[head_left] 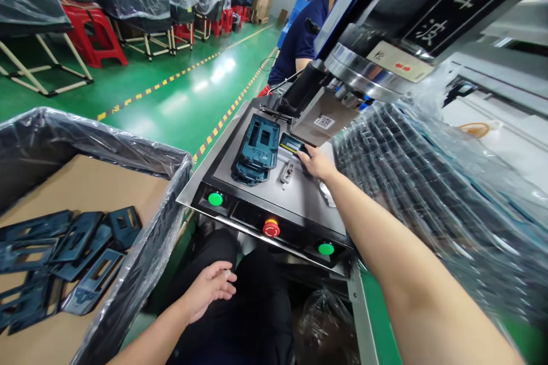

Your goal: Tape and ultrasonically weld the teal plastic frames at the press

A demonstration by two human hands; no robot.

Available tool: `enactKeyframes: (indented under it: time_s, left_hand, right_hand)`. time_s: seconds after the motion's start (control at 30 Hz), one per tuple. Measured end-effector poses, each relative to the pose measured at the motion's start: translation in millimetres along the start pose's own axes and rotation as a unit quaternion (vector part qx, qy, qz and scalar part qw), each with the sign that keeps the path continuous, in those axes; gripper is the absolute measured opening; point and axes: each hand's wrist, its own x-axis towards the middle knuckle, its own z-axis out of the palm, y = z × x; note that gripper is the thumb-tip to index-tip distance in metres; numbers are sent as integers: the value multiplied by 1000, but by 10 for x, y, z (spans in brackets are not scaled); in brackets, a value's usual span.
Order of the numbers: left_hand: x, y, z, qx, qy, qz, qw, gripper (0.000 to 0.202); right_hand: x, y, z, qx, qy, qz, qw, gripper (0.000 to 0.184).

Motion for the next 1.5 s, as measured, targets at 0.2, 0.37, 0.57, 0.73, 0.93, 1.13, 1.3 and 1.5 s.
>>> enactKeyframes:
  time_s: [0.2,0.37,0.57,0.73,0.93,1.13,1.3,1.5]
  left_hand:
    - [-17,-23,30,11,10,10,1000,61]
    - [-27,-28,45,29,20,32,999,59]
    - [-26,-32,65,78,75,62,992,62]
    - [-87,212,46,266,207,275,900,45]
    - [-118,803,288,513,293,466,658,54]
    - [50,947,431,614,292,438,588,68]
    - [65,689,391,575,310,474,590,64]
    - [121,-76,94,653,216,332,646,49]
  right_hand:
    - [-179,-239,-10,14,30,13,999,39]
    - [-238,-346,-51,29,24,-21,999,32]
    - [-837,-545,-155,103,150,-68,981,34]
    - [-1970,-626,-150,119,103,-110,981,39]
    - [-2650,-371,48,155,127,-10,980,43]
    - [-2684,-247,225,184,134,-2,974,40]
    - [-2701,-224,214,225,129,31,965,42]
    - [-2683,-292,267,246,125,13,961,50]
